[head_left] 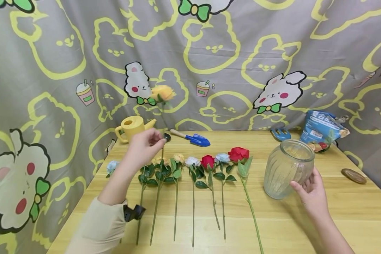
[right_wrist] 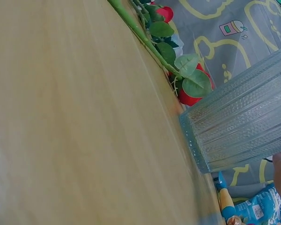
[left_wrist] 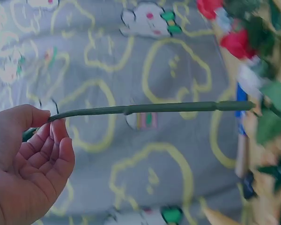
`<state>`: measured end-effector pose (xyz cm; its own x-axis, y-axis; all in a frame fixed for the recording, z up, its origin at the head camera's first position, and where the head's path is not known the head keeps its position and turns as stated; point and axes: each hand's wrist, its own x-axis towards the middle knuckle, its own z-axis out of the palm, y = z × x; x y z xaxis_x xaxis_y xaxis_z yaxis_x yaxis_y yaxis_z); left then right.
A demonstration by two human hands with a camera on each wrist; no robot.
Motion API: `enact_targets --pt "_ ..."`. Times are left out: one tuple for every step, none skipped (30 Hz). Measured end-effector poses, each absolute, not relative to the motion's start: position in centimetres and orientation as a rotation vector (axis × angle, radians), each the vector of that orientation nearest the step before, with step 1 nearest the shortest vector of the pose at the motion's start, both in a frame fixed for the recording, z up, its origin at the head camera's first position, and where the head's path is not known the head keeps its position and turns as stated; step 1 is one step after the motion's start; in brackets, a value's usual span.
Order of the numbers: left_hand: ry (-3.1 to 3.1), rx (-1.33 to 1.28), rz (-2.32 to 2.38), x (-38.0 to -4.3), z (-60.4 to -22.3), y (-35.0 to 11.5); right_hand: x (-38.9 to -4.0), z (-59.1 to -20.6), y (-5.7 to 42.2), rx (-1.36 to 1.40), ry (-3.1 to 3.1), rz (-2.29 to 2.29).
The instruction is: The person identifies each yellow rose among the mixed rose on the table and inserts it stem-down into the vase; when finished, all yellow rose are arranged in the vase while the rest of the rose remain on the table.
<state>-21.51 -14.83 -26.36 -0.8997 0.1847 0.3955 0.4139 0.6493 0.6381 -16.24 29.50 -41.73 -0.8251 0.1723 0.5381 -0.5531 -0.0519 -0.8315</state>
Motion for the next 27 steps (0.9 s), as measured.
enact_targets --pt "-2.568 -0.503 -1.104 -21.7 -25.9 -14.0 -16.3 -41.7 29.5 0.405 -1.734 1.927" --pt "-2.567 -0.521 -1.103 -22.0 -25.5 -13.2 -16.3 -41.7 29.5 0.407 -1.732 1.928" --pt "-2.566 -0.535 -1.109 -22.2 -25.0 -12.5 -16.3 -41.7 29.5 0.407 -1.730 1.930" --pt "-2.561 -0.552 -1.116 -22.4 -24.7 -11.7 -16.3 -41.7 29.5 0.409 -1.729 1.930" --pt "-2.554 -0.570 -1.122 -22.6 -24.3 -10.9 -16.4 -41.7 29.5 0.408 -1.728 1.930" --pt "-2.546 -0.590 -1.129 -22.9 -23.9 -10.2 -16.4 -41.7 29.5 0.401 -1.729 1.930" --pt "-2.538 -0.606 -1.129 -23.1 -23.5 -9.4 -16.4 -41.7 29.5 0.392 -1.729 1.932" --pt "-2.528 -0.630 -1.145 -23.2 -23.1 -8.7 -16.4 -41.6 29.5 0.387 -1.731 1.932" --pt "-2.519 -0.654 -1.165 -23.4 -22.7 -7.9 -16.4 -41.6 29.5 0.381 -1.735 1.930" --pt "-2.508 -0.681 -1.184 -23.6 -22.3 -7.1 -16.3 -41.6 29.4 0.377 -1.740 1.929" --pt "-2.499 -0.709 -1.200 -23.7 -21.8 -6.3 -16.3 -41.6 29.4 0.365 -1.748 1.928" --pt "-2.492 -0.739 -1.226 -23.9 -21.5 -5.4 -16.2 -41.6 29.4 0.350 -1.757 1.927" --pt "-2.484 -0.770 -1.246 -24.0 -21.1 -4.5 -16.2 -41.6 29.4 0.341 -1.767 1.923" --pt "-2.477 -0.810 -1.264 -24.1 -20.8 -3.6 -16.1 -41.6 29.4 0.334 -1.775 1.920" --pt "-2.474 -0.850 -1.278 -24.2 -20.6 -2.7 -16.1 -41.6 29.4 0.324 -1.782 1.919" --pt "-2.465 -0.895 -1.287 -24.4 -20.4 -1.8 -16.1 -41.6 29.5 0.316 -1.785 1.918" --pt "-2.457 -0.936 -1.286 -24.5 -20.3 -0.9 -16.1 -41.7 29.5 0.316 -1.786 1.915" --pt "-2.451 -0.976 -1.280 -24.6 -20.1 0.0 -16.1 -41.7 29.4 0.326 -1.783 1.914" --pt "-2.437 -1.012 -1.269 -24.6 -20.0 0.8 -16.1 -41.7 29.4 0.333 -1.777 1.915" --pt "-2.423 -1.039 -1.255 -24.7 -19.8 1.6 -16.1 -41.7 29.4 0.343 -1.769 1.917" --pt "-2.414 -1.058 -1.248 -24.7 -19.5 2.3 -16.2 -41.6 29.3 0.355 -1.762 1.918" --pt "-2.401 -1.082 -1.252 -24.8 -19.3 3.2 -16.2 -41.6 29.3 0.361 -1.757 1.916" --pt "-2.385 -1.104 -1.253 -24.8 -19.0 4.0 -16.2 -41.6 29.3 0.370 -1.755 1.915" --pt "-2.370 -1.125 -1.262 -24.8 -18.7 4.8 -16.2 -41.6 29.4 0.369 -1.754 1.914" --pt "-2.352 -1.147 -1.272 -24.7 -18.4 5.6 -16.2 -41.6 29.4 0.371 -1.754 1.912" --pt "-2.344 -1.165 -1.278 -24.7 -18.1 6.3 -16.2 -41.6 29.4 0.378 -1.756 1.908" --pt "-2.336 -1.185 -1.282 -24.6 -17.8 7.0 -16.2 -41.6 29.5 0.379 -1.759 1.905"
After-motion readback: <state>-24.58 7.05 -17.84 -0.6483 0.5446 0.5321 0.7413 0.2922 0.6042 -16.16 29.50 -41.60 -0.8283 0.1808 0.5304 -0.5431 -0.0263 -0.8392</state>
